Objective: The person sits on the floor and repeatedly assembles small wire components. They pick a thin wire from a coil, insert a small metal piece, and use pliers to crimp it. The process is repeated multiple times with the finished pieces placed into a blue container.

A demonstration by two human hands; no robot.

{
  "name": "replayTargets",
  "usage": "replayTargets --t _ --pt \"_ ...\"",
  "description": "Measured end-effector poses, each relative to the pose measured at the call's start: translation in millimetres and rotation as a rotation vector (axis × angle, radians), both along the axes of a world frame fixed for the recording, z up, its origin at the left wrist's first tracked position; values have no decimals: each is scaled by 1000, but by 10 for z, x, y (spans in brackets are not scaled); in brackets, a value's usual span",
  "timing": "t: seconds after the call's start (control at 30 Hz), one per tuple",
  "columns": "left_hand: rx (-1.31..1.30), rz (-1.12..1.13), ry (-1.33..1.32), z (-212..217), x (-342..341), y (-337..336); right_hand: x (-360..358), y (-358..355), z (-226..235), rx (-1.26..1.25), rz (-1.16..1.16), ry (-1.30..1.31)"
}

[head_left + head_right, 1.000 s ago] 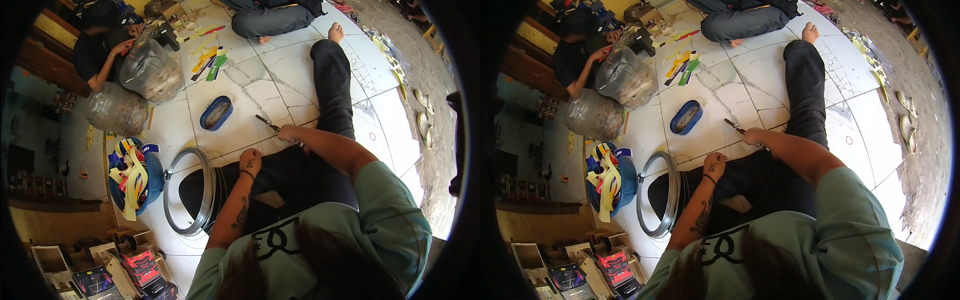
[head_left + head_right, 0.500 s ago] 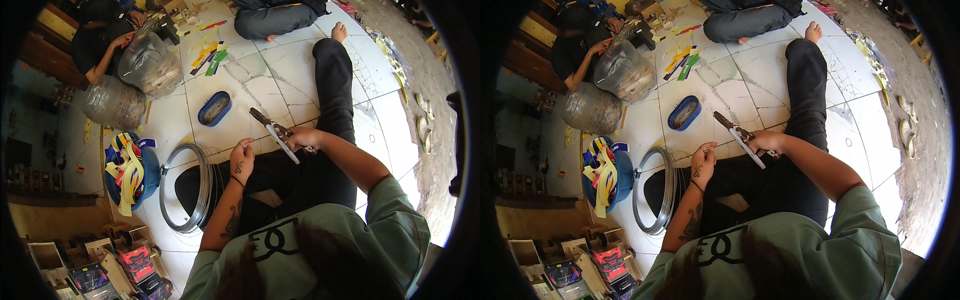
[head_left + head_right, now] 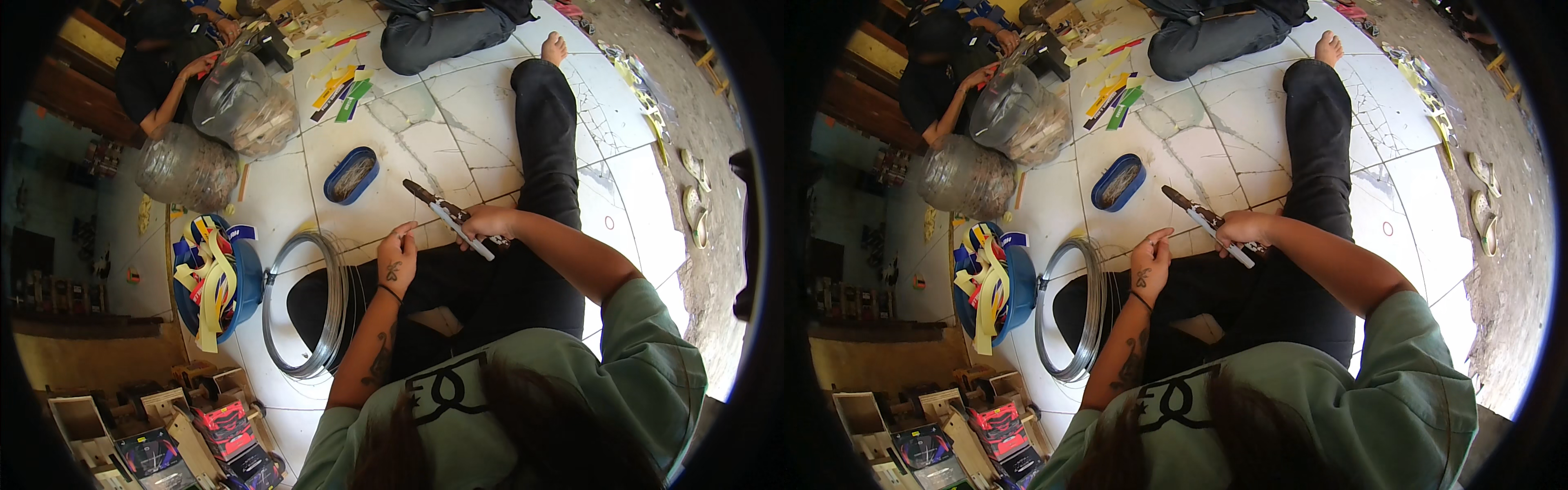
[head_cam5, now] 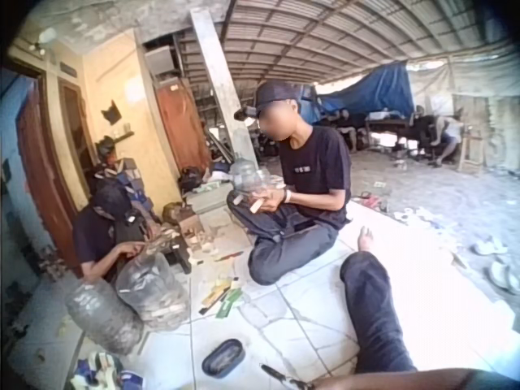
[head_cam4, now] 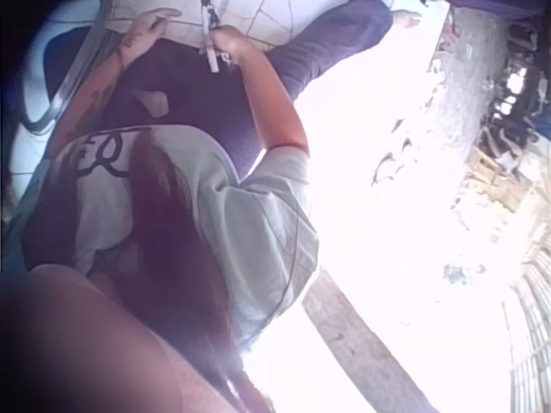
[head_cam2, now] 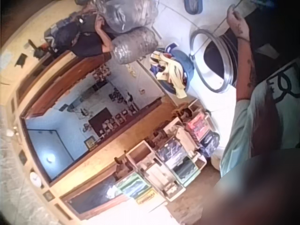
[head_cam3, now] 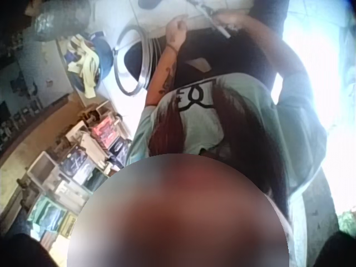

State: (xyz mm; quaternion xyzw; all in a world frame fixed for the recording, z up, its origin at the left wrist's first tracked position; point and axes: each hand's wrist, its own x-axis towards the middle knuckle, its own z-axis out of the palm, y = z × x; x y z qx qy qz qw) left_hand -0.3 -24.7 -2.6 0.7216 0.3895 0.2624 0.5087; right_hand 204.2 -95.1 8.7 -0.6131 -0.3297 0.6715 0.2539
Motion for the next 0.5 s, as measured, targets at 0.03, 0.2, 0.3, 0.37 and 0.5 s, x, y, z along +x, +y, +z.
replayTargets --t 0.03,0.2,0.3,0.37,0.5 --pt "1 10 1 -46 3 -1 -11 4 -27 3 0 -20" --pt "-35 44 72 -285 60 36 -110 86 -171 34 78 -347" --pt "-22 60 190 -386 87 69 -204 152 -266 -3 90 -462" --pt "-4 64 261 -426 92 72 -224 193 -322 -53 155 -474" --pt "-90 54 404 -454 85 71 -254 214 -440 -98 240 -520"
